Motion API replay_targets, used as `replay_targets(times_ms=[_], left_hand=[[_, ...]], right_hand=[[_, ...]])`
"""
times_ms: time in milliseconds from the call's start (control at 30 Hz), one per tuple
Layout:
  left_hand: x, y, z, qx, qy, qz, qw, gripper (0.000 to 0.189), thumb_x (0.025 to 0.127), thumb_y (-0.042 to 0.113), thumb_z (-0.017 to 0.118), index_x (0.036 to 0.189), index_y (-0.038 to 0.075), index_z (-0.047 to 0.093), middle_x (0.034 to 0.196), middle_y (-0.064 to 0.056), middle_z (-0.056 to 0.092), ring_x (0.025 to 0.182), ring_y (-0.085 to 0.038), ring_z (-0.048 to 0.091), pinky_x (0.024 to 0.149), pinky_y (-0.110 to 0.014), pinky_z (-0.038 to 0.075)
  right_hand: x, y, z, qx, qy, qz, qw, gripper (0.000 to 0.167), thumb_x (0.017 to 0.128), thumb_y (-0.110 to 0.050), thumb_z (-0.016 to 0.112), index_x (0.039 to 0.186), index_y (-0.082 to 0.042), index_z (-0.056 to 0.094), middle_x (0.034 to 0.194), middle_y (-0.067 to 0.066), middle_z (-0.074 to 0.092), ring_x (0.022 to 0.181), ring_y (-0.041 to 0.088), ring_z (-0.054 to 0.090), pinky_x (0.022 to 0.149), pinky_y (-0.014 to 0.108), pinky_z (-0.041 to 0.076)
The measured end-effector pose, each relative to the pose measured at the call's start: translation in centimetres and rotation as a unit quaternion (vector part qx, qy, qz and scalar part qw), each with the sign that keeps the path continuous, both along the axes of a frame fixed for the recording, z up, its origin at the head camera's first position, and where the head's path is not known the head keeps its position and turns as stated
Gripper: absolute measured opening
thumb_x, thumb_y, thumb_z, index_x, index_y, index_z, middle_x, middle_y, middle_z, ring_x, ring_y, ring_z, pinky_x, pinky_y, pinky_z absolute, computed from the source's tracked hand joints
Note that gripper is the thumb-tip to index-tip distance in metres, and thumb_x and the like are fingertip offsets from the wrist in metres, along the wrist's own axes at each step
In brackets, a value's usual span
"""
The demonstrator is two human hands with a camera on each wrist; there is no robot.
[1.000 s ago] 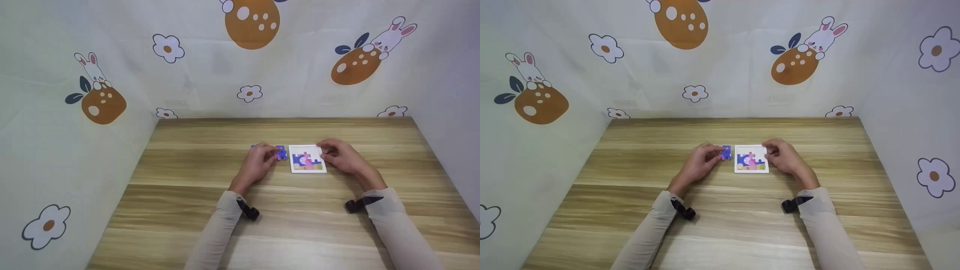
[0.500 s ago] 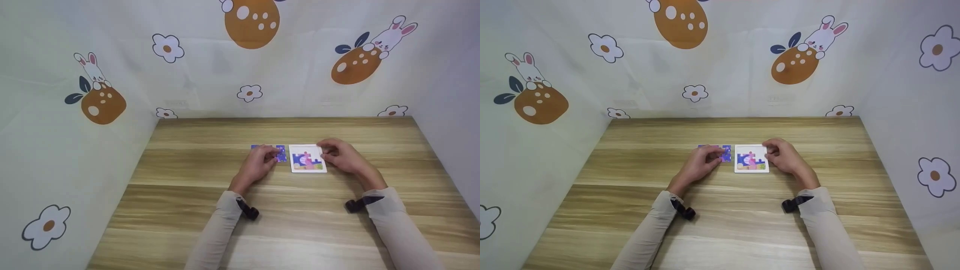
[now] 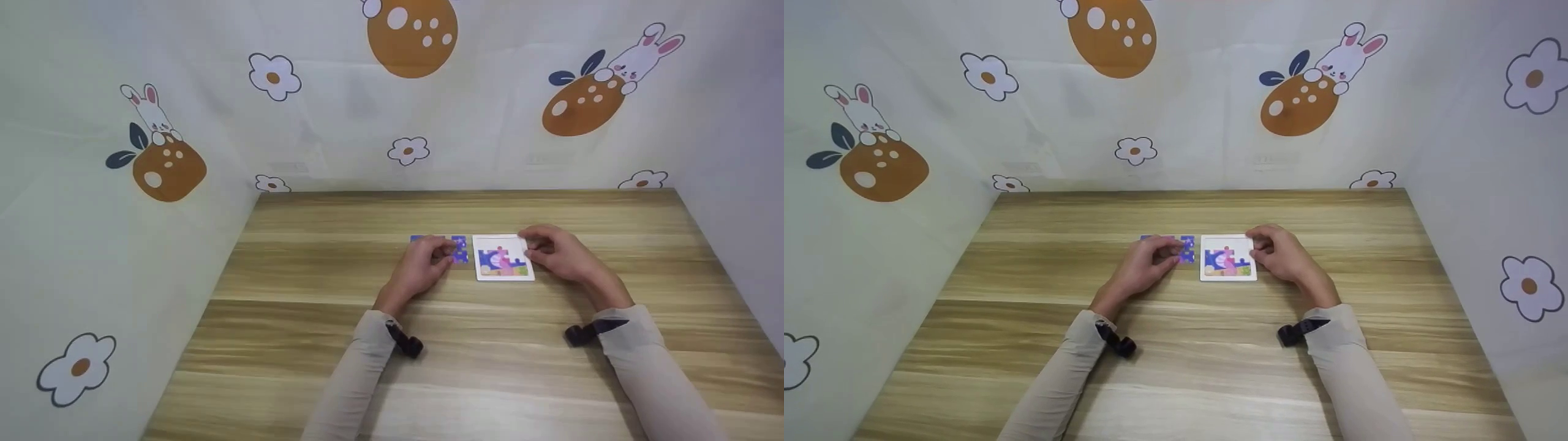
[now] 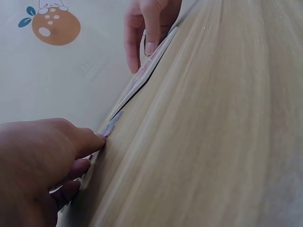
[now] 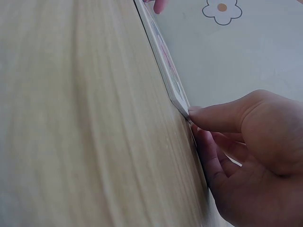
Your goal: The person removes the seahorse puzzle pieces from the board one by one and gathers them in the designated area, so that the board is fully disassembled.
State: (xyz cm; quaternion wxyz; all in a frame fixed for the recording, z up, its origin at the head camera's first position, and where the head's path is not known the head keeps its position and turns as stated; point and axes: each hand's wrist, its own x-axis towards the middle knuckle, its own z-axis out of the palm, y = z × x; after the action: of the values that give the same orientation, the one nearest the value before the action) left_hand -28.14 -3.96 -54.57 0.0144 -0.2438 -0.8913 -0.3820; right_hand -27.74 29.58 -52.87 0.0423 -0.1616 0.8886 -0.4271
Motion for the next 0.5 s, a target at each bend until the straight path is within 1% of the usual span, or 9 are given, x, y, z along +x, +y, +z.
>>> replay_targets(times_ms=[67, 300, 500], left_hand=[[0.02, 0.03, -0.06, 0.006, -0.001, -0.001, 1.0, 0.028, 0.101, 0.009, 0.075, 0.13, 0.007, 0.076, 0.113, -0.007, 0.078, 0.103, -0.017, 0.072, 0.093, -0.028, 0.061], [0.18, 0.11, -0.06, -0.002, 0.001, 0.008, 1.0, 0.029, 0.1, 0.009, 0.076, 0.129, 0.009, 0.076, 0.113, -0.006, 0.078, 0.104, -0.016, 0.071, 0.094, -0.027, 0.06], [0.2, 0.04, -0.02, -0.007, 0.003, 0.009, 0.9999, 0.029, 0.1, 0.01, 0.076, 0.13, 0.009, 0.076, 0.115, -0.005, 0.078, 0.105, -0.016, 0.071, 0.095, -0.029, 0.06]], right_hand=[[0.08, 0.06, -0.01, -0.002, 0.003, 0.001, 1.0, 0.039, 0.101, 0.0, 0.072, 0.139, 0.004, 0.067, 0.125, 0.025, 0.068, 0.111, 0.032, 0.068, 0.09, 0.008, 0.05], [0.13, 0.08, -0.09, -0.007, 0.002, -0.001, 1.0, 0.039, 0.101, 0.0, 0.072, 0.139, 0.004, 0.067, 0.124, 0.024, 0.068, 0.111, 0.031, 0.067, 0.09, 0.008, 0.05], [0.11, -0.05, 0.04, -0.006, -0.001, 0.0, 1.0, 0.039, 0.101, 0.0, 0.071, 0.139, 0.004, 0.067, 0.125, 0.024, 0.069, 0.111, 0.03, 0.067, 0.09, 0.009, 0.05]])
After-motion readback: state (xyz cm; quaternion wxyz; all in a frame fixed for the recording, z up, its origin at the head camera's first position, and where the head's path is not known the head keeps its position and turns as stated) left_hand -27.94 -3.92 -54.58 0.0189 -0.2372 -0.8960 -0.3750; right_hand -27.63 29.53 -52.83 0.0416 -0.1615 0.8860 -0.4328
